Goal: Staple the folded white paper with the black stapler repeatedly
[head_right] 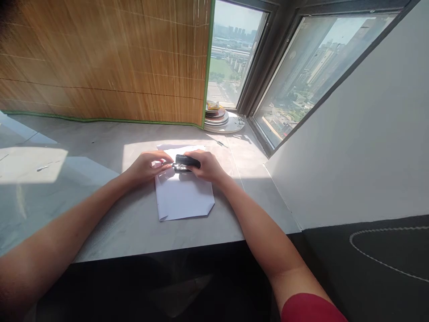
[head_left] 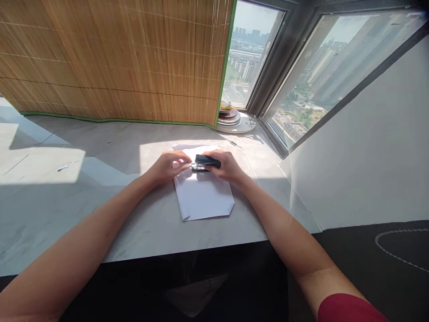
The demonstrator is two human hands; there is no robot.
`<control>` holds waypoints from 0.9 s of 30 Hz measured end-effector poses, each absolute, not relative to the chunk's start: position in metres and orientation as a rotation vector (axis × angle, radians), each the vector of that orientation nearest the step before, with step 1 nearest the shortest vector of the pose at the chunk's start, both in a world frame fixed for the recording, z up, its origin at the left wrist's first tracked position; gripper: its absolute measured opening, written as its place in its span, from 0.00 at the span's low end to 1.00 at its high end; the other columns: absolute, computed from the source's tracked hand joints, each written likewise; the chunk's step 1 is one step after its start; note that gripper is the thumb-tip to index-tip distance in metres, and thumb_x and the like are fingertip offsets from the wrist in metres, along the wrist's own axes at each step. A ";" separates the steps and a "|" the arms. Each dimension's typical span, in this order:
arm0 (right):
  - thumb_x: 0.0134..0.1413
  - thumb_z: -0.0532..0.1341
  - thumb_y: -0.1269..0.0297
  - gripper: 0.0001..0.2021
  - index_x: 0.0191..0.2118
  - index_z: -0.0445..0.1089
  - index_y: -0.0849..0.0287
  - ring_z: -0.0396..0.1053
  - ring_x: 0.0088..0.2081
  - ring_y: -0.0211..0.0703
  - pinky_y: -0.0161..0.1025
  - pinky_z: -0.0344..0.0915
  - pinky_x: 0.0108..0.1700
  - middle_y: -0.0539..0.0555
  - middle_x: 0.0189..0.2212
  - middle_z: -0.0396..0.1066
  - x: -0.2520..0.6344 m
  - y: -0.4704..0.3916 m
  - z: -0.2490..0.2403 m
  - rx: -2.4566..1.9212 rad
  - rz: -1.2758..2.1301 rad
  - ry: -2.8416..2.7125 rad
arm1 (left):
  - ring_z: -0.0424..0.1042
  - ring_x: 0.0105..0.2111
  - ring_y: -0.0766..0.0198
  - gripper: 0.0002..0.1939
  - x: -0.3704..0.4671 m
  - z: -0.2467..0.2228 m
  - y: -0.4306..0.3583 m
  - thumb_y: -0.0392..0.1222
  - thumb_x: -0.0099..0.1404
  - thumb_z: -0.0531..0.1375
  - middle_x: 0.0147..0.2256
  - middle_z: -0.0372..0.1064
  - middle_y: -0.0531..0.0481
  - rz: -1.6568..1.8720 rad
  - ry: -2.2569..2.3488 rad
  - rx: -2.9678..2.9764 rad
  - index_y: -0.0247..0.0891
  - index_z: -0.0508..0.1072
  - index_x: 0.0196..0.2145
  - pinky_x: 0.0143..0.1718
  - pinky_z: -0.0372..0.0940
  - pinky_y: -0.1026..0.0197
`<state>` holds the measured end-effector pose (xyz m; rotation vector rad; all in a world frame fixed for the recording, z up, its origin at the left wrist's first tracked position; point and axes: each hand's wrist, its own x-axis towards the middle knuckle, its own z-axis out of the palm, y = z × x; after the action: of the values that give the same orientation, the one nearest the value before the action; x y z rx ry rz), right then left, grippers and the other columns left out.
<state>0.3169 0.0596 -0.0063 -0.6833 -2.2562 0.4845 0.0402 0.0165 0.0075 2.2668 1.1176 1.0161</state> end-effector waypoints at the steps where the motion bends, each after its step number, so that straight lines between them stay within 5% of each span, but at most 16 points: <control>1: 0.61 0.69 0.70 0.17 0.54 0.79 0.51 0.78 0.51 0.50 0.47 0.72 0.55 0.54 0.50 0.82 0.317 0.059 -0.006 -0.692 0.484 -2.267 | 0.76 0.35 0.62 0.07 0.040 0.006 0.017 0.43 0.71 0.65 0.38 0.82 0.47 1.001 1.117 2.283 0.42 0.85 0.40 0.35 0.72 0.59; 20: 0.63 0.69 0.69 0.14 0.53 0.79 0.52 0.77 0.47 0.49 0.46 0.72 0.51 0.54 0.46 0.82 0.318 0.057 0.000 -0.722 0.421 -2.301 | 0.76 0.31 0.63 0.09 0.040 0.005 0.013 0.44 0.69 0.67 0.39 0.84 0.47 1.003 1.229 2.262 0.44 0.88 0.41 0.33 0.69 0.58; 24: 0.61 0.71 0.65 0.13 0.52 0.81 0.53 0.78 0.46 0.49 0.47 0.74 0.51 0.54 0.46 0.83 0.330 0.065 0.000 -0.693 0.505 -2.199 | 0.80 0.38 0.61 0.12 0.034 0.008 0.012 0.44 0.74 0.64 0.43 0.84 0.47 0.977 1.109 2.358 0.49 0.88 0.48 0.39 0.74 0.56; 27: 0.59 0.73 0.61 0.15 0.51 0.82 0.55 0.79 0.46 0.50 0.48 0.75 0.51 0.56 0.46 0.83 0.340 0.069 0.002 -0.667 0.598 -2.138 | 0.83 0.42 0.59 0.10 0.031 0.014 0.012 0.44 0.74 0.65 0.45 0.85 0.48 0.990 0.975 2.411 0.50 0.88 0.44 0.44 0.77 0.54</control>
<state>0.3399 0.0693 0.0018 -0.6665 -2.1381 0.5984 0.0314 0.0119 0.0139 2.4114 0.9751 0.9904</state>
